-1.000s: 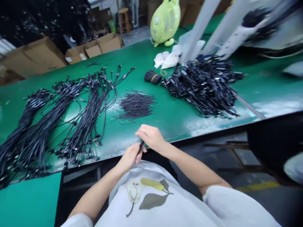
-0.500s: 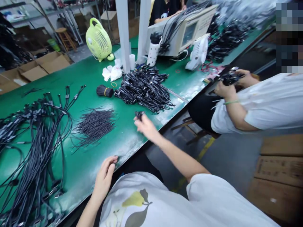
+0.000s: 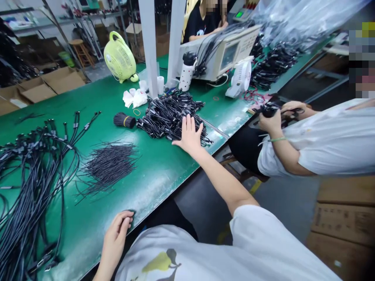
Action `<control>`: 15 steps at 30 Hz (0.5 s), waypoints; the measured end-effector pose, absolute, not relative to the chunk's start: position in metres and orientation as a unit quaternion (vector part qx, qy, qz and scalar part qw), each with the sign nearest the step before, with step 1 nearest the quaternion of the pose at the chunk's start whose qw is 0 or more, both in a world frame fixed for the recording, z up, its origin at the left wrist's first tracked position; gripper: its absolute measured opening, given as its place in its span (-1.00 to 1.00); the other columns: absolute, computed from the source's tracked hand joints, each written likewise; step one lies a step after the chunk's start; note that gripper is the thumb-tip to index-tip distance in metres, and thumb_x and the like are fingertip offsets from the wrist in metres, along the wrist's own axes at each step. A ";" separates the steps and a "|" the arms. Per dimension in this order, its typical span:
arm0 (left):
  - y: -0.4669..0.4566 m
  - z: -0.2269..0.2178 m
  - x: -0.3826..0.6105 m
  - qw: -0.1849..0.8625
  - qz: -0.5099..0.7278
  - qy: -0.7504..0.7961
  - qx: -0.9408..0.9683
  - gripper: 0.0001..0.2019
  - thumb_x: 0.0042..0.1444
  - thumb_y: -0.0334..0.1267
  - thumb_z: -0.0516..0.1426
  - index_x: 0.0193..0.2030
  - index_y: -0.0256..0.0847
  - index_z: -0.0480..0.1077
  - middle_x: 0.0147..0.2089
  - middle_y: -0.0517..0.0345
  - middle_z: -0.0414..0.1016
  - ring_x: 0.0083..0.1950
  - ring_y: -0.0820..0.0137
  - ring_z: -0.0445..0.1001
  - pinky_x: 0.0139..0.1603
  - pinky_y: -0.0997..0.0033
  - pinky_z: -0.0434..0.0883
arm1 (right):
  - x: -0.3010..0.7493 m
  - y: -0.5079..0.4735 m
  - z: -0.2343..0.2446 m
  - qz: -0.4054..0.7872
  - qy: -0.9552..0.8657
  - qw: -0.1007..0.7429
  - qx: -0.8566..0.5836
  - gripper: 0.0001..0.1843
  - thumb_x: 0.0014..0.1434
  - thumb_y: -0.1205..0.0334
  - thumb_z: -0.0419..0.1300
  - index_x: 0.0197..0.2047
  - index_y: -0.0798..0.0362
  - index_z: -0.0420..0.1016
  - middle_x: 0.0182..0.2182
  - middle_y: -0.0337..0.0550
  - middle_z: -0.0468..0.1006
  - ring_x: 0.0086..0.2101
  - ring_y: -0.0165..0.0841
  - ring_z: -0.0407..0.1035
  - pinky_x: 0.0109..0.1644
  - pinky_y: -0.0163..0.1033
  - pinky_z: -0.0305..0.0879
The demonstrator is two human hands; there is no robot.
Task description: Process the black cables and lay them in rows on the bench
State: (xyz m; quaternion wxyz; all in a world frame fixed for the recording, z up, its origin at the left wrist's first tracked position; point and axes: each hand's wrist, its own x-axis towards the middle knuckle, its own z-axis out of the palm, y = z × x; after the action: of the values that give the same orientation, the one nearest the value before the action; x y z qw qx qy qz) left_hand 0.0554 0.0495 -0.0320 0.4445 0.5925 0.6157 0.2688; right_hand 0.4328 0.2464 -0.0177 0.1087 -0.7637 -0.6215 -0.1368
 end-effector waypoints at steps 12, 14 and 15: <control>0.045 -0.042 0.047 0.380 0.246 0.600 0.660 -0.60 0.13 0.13 0.05 -0.21 -0.11 0.53 -0.08 0.00 0.57 -0.05 0.14 0.54 0.01 0.09 0.50 | 0.490 0.270 -0.006 -0.045 -0.587 0.157 -0.793 0.35 -0.13 -0.15 0.38 0.44 0.18 -0.36 0.32 0.32 0.00 0.27 0.07 -0.06 0.27 0.30 -0.12; 0.040 -0.048 0.042 0.383 0.251 0.587 0.668 -0.62 0.11 0.12 0.07 -0.21 -0.09 0.54 -0.07 0.02 0.58 0.00 0.11 0.53 0.06 0.08 0.48 | 0.483 0.262 -0.006 -0.073 -0.603 0.141 -0.782 0.34 -0.13 -0.22 0.36 0.44 0.22 -0.32 0.35 0.31 -0.08 0.30 0.07 -0.14 0.31 0.28 -0.23; 0.038 -0.053 0.036 0.390 0.261 0.582 0.664 -0.63 0.11 0.12 0.08 -0.21 -0.08 0.54 -0.06 0.03 0.58 -0.01 0.11 0.54 0.04 0.10 0.50 | 0.480 0.257 -0.005 -0.087 -0.613 0.133 -0.774 0.32 -0.11 -0.25 0.34 0.44 0.22 -0.30 0.36 0.29 -0.13 0.32 0.07 -0.19 0.32 0.27 -0.28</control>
State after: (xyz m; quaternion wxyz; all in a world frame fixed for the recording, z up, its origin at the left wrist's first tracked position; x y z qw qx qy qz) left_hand 0.0362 0.0383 -0.0526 0.3901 0.6641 0.5821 0.2606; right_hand 0.4797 0.2571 -0.0055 0.1329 -0.7742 -0.6126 -0.0872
